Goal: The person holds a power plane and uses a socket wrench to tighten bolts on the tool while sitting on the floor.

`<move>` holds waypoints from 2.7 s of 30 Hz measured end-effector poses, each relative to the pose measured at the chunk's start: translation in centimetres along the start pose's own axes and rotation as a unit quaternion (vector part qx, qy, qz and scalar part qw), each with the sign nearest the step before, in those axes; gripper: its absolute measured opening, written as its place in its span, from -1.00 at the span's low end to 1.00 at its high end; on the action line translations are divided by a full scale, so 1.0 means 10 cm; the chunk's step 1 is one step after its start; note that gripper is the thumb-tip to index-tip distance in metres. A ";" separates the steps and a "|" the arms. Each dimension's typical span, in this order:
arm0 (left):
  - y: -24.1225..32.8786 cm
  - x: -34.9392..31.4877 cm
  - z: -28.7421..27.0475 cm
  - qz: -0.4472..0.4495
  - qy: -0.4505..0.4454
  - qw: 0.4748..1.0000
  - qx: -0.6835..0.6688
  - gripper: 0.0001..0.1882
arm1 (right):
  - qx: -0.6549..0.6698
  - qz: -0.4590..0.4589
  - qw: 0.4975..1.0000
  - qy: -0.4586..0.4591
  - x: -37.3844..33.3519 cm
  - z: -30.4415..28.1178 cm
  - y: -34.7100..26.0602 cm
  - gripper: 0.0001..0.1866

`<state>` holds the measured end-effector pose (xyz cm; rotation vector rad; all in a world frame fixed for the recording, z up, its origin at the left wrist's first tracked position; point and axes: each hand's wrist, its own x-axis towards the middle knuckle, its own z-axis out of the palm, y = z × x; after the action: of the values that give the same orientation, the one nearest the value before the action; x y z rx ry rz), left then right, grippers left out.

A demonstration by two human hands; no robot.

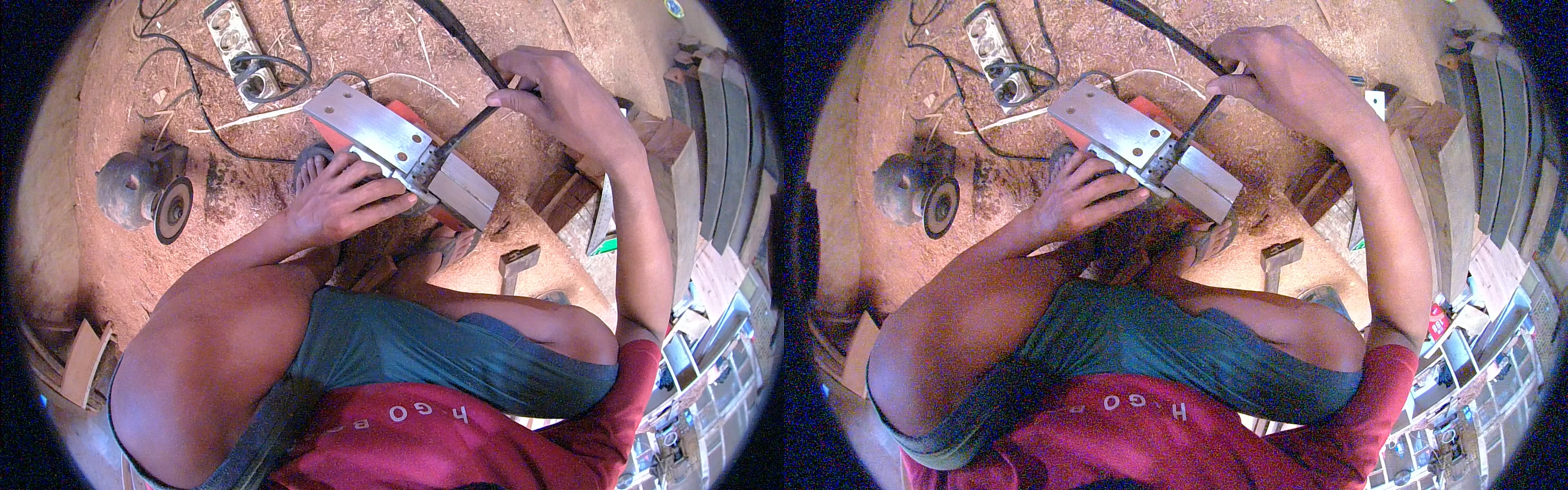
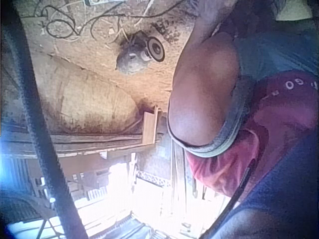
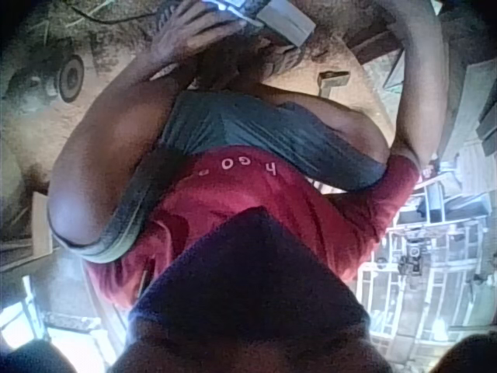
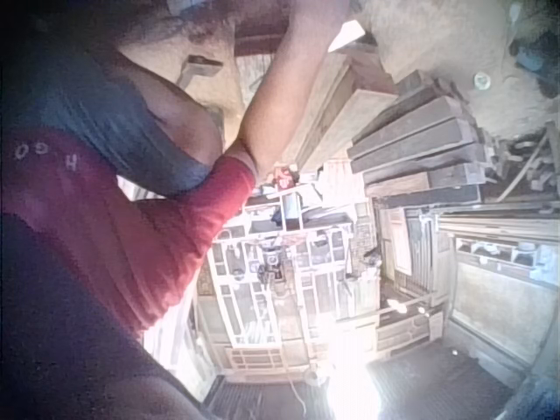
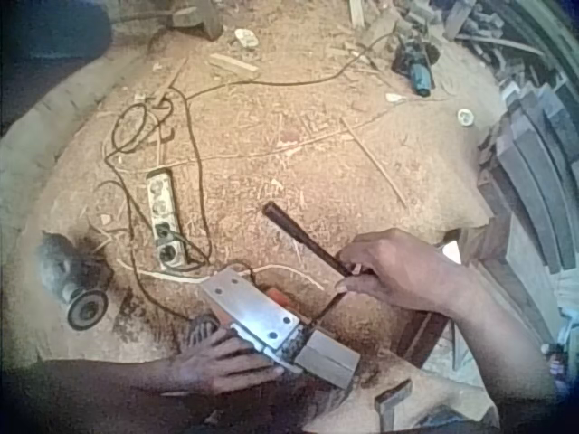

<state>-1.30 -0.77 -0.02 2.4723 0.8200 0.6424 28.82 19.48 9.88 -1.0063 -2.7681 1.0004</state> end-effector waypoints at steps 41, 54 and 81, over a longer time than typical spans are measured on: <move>-0.23 0.26 -0.27 -0.112 -0.001 0.994 -0.004 -0.09 | 0.023 -0.031 0.998 0.052 -0.13 -0.09 -0.20 -0.78; -0.57 0.47 -0.18 -0.089 -0.144 0.985 -0.010 0.08 | -0.001 -0.015 1.000 -0.019 -0.15 -0.05 -0.36 -0.65; -0.56 0.46 -0.16 -0.104 -0.141 0.984 -0.036 0.05 | 0.001 -0.039 0.999 -0.028 -0.15 -0.11 -0.46 -0.75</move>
<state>-1.27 6.64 -0.56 2.3016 0.9081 0.2365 27.67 16.52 13.68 -0.8773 -2.8263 1.0353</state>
